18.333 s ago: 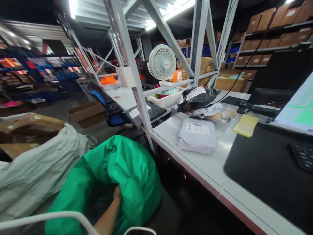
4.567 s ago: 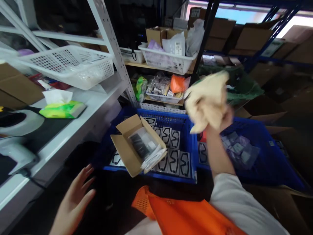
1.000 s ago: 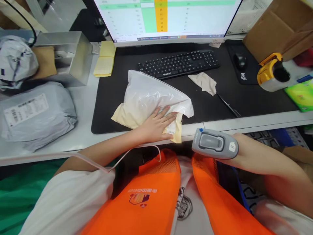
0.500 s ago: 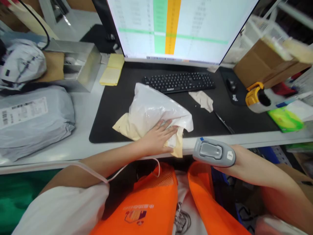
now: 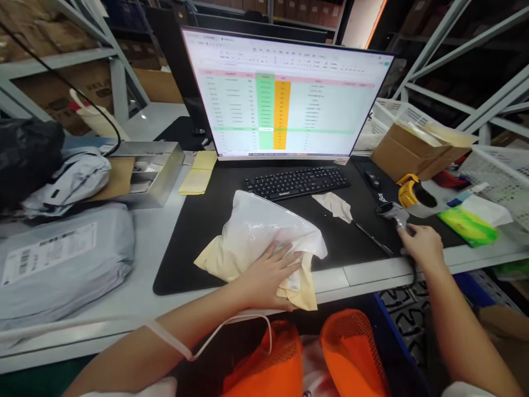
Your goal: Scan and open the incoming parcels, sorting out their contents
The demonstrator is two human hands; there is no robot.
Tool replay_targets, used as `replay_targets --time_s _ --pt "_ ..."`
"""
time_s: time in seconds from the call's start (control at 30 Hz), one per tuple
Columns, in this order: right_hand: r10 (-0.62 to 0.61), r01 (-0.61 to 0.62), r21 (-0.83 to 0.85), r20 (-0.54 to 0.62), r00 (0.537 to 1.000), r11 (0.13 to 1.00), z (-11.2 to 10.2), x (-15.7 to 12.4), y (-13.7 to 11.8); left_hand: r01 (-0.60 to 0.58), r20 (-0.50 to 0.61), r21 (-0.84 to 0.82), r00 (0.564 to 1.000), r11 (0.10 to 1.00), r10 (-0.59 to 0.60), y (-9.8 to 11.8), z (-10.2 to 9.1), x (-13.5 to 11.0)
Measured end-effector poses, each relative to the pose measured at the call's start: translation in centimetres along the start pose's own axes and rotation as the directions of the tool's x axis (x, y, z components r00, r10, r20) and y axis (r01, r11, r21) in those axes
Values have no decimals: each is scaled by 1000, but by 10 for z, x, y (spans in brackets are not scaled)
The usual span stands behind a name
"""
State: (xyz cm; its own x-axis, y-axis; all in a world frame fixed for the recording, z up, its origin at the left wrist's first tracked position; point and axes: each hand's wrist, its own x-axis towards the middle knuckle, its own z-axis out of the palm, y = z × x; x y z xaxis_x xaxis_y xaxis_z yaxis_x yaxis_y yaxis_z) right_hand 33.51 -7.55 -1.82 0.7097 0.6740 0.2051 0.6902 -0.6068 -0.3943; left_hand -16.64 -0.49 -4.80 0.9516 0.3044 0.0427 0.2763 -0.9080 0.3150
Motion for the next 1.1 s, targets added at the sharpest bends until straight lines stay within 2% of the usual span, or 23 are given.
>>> replay_targets --time_s 0.07,0.1,0.13,0.23,0.3,0.37,0.53,0.63,0.7,0.8,0.87,0.9,0.93,0.97,1.0,1.03,1.07,1.1 --pt "-189 186 -39 -64 980 982 8 -16 -29 -1 12 8 1000 1000 0 1 -2 2" --pt "-330 329 -21 -37 943 944 15 -21 -49 4 18 13 1000 1000 -4 1 -3 2" --pt "-461 460 36 34 887 887 24 -23 -73 10 23 17 1000 1000 -11 2 -4 3" --pt "-552 544 95 143 821 834 59 -14 -144 29 38 25 999 999 -30 4 -5 3" --pt "-542 533 98 154 826 840 81 0 -179 27 45 30 999 999 -29 3 -6 2" --pt "-532 523 97 132 837 847 97 13 -201 21 48 41 999 999 -23 2 -7 1" --pt "-585 583 59 130 801 811 115 24 -215 4 24 80 1000 997 -6 4 -9 -1" --pt "-551 548 62 125 825 834 118 20 -213 48 -45 143 998 989 -42 11 -8 -2" --pt "-559 553 83 94 824 829 116 15 -212 77 -81 156 995 985 -65 15 -8 -1" --pt "-628 628 129 -50 777 767 110 7 -212 119 -117 56 987 991 -112 16 -12 -1" --pt "-669 679 157 -119 734 717 107 4 -213 231 -222 -56 946 971 -237 11 -23 -3" --pt "-685 698 168 -137 716 696 107 2 -214 315 -320 -110 887 943 -333 8 -31 -6" --pt "-698 712 177 -144 702 679 106 2 -213 402 -448 -163 783 901 -431 3 -42 -12" --pt "-707 721 187 -144 692 668 106 1 -213 483 -591 -221 625 847 -511 -1 -54 -22" --pt "-710 723 200 -144 689 661 105 1 -211 546 -722 -283 419 788 -550 -6 -67 -35" --pt "-719 728 216 -133 682 651 105 2 -209 582 -823 -345 189 736 -535 -10 -80 -53" --pt "-725 730 234 -124 677 642 104 3 -206 594 -877 -405 -37 695 -480 -12 -92 -76" --pt "-732 733 261 -120 670 628 102 4 -203 591 -885 -456 -225 665 -407 -11 -103 -104"
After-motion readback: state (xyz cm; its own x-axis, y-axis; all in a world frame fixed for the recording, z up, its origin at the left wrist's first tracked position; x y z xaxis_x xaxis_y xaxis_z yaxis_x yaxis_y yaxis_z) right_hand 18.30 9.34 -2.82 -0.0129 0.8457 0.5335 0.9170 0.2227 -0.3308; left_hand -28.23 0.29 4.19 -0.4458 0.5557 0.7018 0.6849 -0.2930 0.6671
